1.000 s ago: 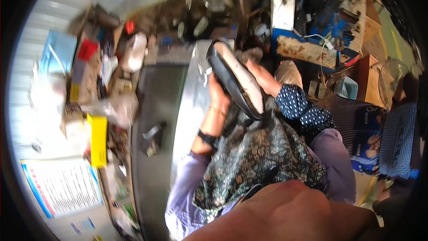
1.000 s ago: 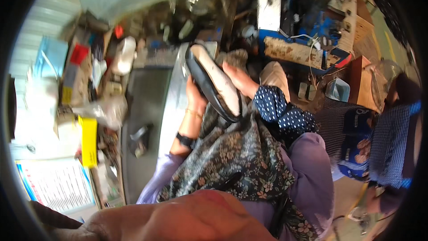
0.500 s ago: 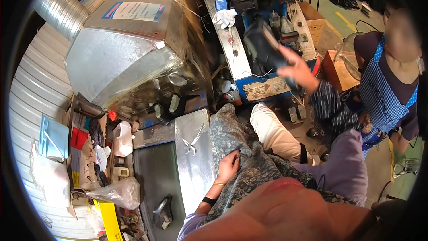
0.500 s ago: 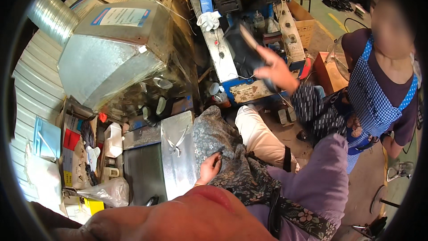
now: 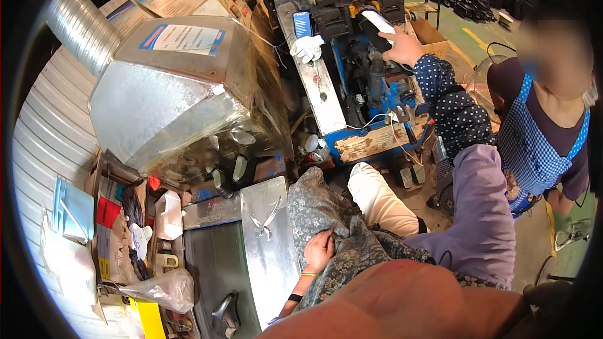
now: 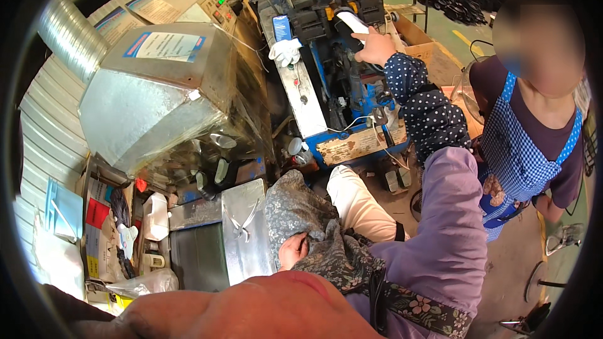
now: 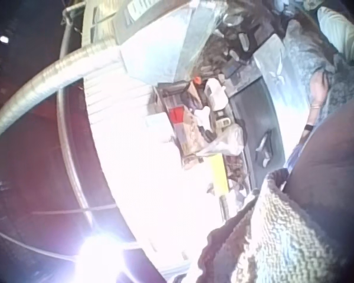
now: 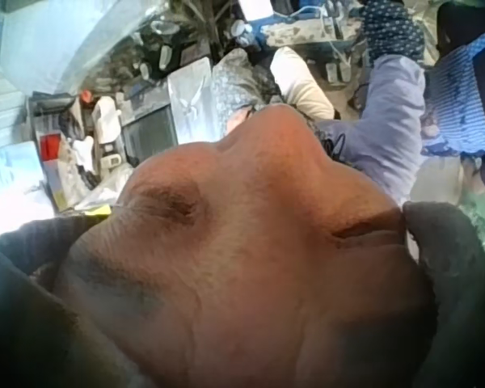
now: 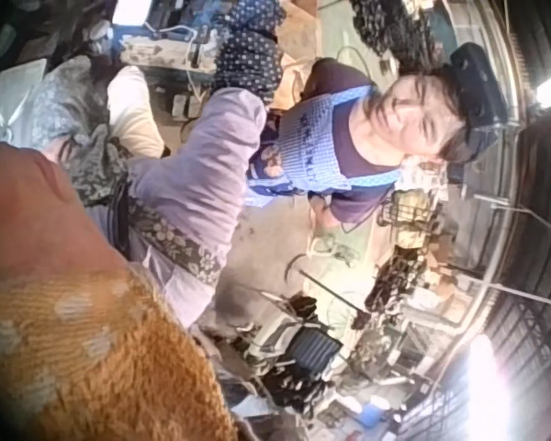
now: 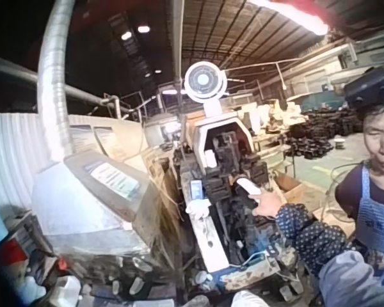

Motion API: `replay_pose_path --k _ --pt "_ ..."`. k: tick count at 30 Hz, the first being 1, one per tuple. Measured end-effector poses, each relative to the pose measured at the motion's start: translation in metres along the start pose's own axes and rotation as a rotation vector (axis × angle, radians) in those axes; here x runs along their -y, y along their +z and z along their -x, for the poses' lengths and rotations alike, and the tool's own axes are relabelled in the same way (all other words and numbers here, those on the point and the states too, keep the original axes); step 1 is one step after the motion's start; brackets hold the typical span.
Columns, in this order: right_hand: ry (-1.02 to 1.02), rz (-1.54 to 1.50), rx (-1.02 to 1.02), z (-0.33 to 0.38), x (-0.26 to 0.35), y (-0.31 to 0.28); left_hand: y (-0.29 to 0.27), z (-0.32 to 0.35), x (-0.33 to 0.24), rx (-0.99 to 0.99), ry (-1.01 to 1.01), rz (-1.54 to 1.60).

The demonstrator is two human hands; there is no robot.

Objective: Using a shoe lasting machine to shape the upper of a shoe onto a last.

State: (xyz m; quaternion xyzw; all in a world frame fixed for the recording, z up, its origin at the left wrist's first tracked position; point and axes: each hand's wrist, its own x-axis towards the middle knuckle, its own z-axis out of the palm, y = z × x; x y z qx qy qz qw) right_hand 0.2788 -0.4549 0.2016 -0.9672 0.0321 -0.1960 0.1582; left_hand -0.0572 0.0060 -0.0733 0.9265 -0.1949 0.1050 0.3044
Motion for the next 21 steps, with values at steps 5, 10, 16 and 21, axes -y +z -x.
replay_pose_path --k 5,10,16,21 --pt "0.076 -0.018 0.046 -0.007 -0.002 -0.009 -0.001 -0.008 -0.011 -0.002 0.004 -0.025" --pt "0.065 0.030 0.120 -0.014 0.012 -0.011 -0.001 -0.009 -0.015 -0.041 -0.014 -0.024" --pt "0.073 -0.140 0.103 -0.012 -0.006 -0.012 0.005 -0.018 -0.010 -0.060 0.001 -0.016" --pt "0.050 -0.119 0.136 -0.015 -0.019 -0.013 0.007 -0.035 -0.010 -0.016 -0.024 -0.035"
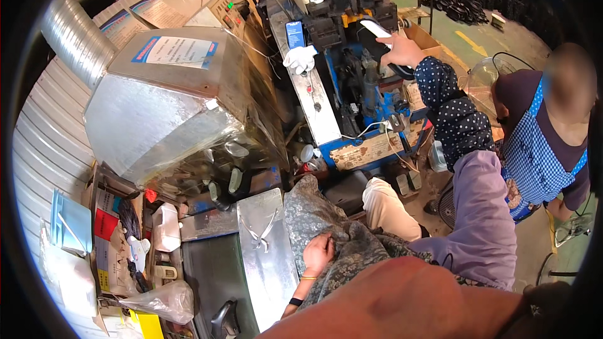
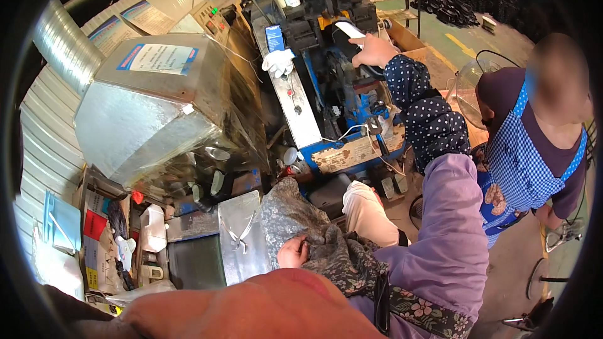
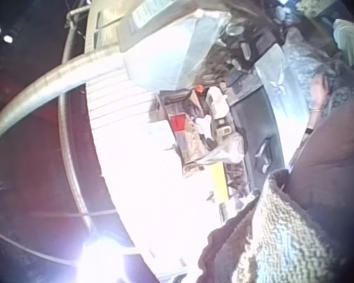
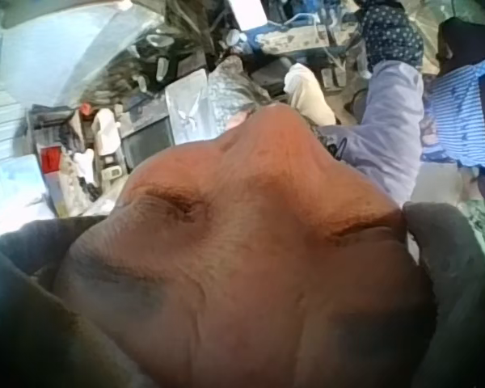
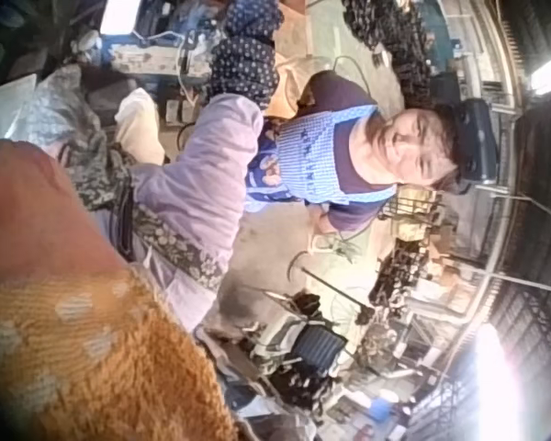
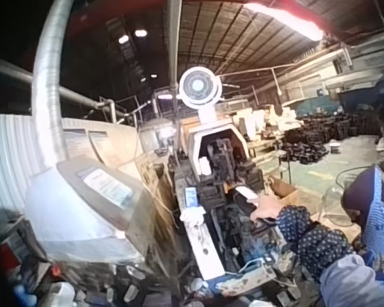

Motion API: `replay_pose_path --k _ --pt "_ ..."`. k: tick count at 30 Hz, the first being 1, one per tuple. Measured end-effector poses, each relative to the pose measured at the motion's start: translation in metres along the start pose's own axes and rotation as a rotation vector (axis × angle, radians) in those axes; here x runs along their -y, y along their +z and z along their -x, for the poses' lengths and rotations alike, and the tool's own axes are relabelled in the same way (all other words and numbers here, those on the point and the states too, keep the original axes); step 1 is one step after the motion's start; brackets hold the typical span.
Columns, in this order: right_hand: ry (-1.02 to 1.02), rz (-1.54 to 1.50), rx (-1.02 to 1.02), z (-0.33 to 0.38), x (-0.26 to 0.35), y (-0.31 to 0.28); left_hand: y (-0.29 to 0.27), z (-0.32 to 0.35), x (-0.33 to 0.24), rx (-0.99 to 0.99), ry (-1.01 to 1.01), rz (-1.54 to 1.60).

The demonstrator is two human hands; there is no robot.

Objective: Using a shoe lasting machine to shape the upper of a shoe onto a last.

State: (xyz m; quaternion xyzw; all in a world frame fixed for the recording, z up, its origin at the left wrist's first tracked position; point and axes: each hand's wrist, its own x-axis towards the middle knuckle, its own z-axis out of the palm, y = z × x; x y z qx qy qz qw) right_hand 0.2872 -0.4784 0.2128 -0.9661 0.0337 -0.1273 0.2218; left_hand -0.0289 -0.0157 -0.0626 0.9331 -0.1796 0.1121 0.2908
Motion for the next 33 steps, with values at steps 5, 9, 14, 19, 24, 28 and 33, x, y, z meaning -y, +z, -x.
replay_pose_path --k 5,9,14,19,24,28,33 --pt "-0.004 -0.064 -0.128 -0.009 -0.011 0.015 0.001 -0.002 0.005 0.012 0.044 -0.034" --pt "-0.087 -0.145 -0.123 -0.017 -0.047 0.026 -0.003 -0.007 0.000 0.017 0.023 -0.016" --pt "-0.050 -0.219 -0.235 -0.012 -0.048 0.043 -0.002 -0.006 0.002 0.014 0.031 -0.007" --pt "-0.077 -0.241 -0.270 -0.018 -0.035 0.030 -0.004 -0.006 -0.002 0.013 0.003 -0.018" --pt "-0.094 -0.133 -0.078 -0.028 -0.021 0.014 -0.007 -0.004 -0.004 0.015 -0.028 -0.003" --pt "-0.129 0.036 -0.117 -0.016 -0.017 0.011 -0.005 -0.001 -0.002 0.020 -0.041 0.029" --pt "-0.142 0.123 -0.184 -0.014 -0.008 0.019 0.000 -0.002 0.001 0.046 -0.024 -0.048"
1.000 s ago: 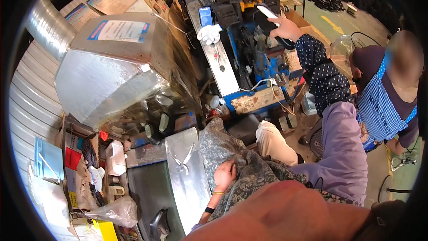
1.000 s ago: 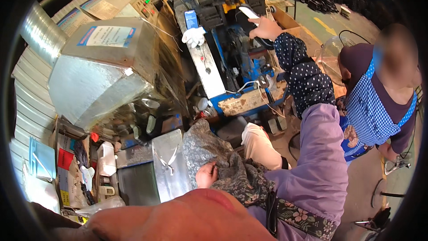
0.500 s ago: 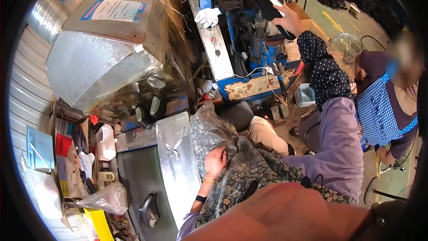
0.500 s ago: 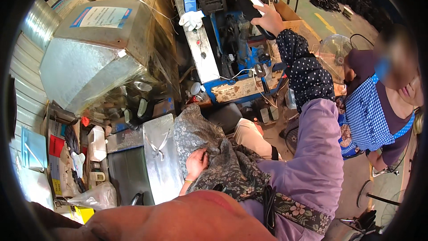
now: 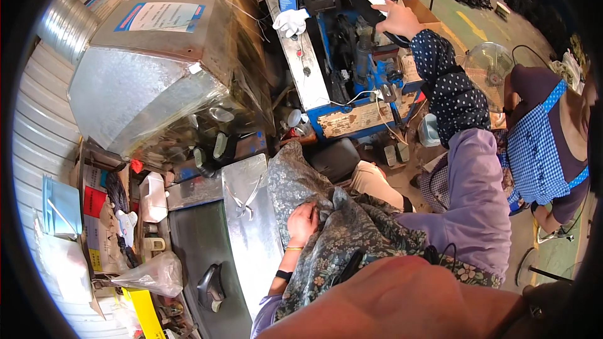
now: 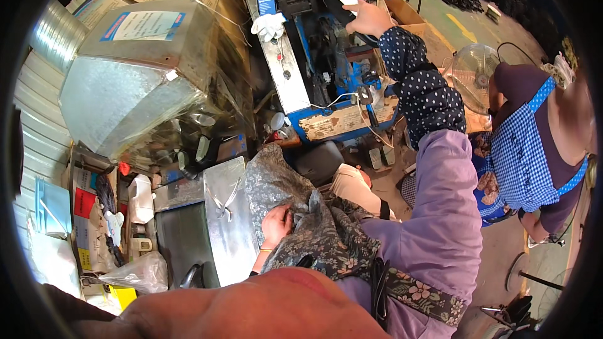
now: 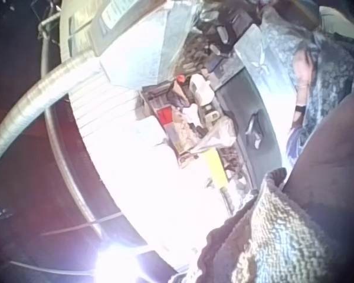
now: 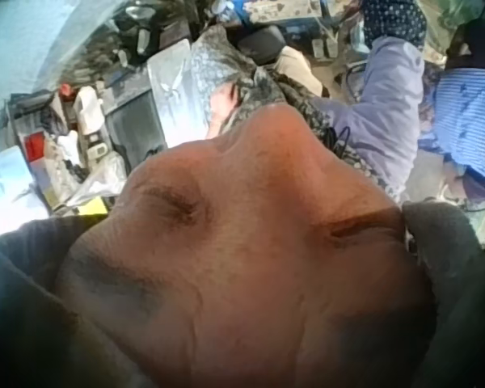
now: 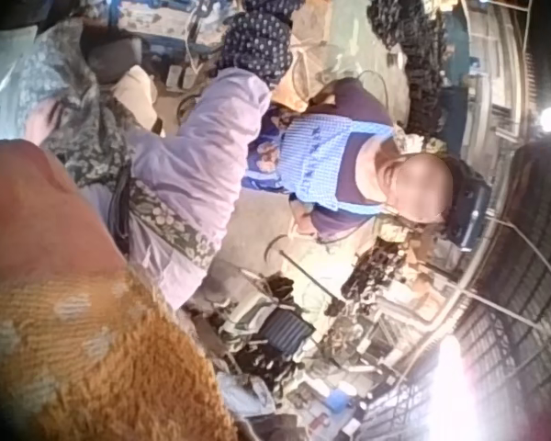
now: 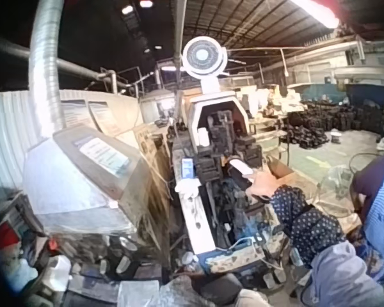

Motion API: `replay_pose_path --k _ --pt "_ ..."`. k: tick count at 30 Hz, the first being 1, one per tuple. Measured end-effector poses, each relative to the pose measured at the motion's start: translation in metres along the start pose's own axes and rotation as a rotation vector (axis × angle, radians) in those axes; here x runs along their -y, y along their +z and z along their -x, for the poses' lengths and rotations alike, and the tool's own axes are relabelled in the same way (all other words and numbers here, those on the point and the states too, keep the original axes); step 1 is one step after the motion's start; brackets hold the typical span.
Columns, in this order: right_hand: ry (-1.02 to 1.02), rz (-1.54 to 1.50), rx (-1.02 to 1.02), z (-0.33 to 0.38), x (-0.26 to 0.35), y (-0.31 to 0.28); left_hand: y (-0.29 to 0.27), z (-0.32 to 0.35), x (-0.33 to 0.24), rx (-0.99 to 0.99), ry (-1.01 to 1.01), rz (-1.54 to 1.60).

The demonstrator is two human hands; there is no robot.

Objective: Using a shoe lasting machine to shape the upper of a shoe onto a last.

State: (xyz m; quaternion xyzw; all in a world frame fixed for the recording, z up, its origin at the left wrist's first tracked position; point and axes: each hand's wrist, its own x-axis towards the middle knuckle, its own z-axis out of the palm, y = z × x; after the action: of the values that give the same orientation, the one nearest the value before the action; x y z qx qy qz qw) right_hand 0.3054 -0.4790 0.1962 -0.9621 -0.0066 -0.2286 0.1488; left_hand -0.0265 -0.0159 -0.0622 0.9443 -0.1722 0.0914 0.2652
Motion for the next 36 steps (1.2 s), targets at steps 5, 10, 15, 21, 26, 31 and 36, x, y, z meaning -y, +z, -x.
replay_pose_path --k 5,10,15,21,26,31,36 --pt "0.057 -0.181 0.040 -0.016 -0.010 -0.001 0.003 0.002 -0.001 -0.001 -0.002 0.004" --pt "0.025 -0.097 0.136 -0.012 -0.012 -0.013 0.000 0.004 -0.003 -0.007 -0.010 0.023" --pt "0.091 0.057 0.197 -0.002 0.014 0.000 0.001 0.001 -0.001 -0.008 -0.004 0.017" --pt "0.118 0.239 0.048 0.051 0.044 0.033 -0.004 0.001 -0.003 0.001 -0.004 0.016" --pt "0.134 0.208 0.034 0.045 0.045 0.035 0.000 0.001 -0.002 -0.001 -0.012 -0.009" --pt "0.140 0.164 -0.026 0.030 0.041 0.044 -0.001 0.000 -0.003 -0.025 0.014 0.000" --pt "0.194 0.160 -0.026 -0.005 0.036 0.053 0.003 0.002 0.005 -0.062 0.054 0.013"
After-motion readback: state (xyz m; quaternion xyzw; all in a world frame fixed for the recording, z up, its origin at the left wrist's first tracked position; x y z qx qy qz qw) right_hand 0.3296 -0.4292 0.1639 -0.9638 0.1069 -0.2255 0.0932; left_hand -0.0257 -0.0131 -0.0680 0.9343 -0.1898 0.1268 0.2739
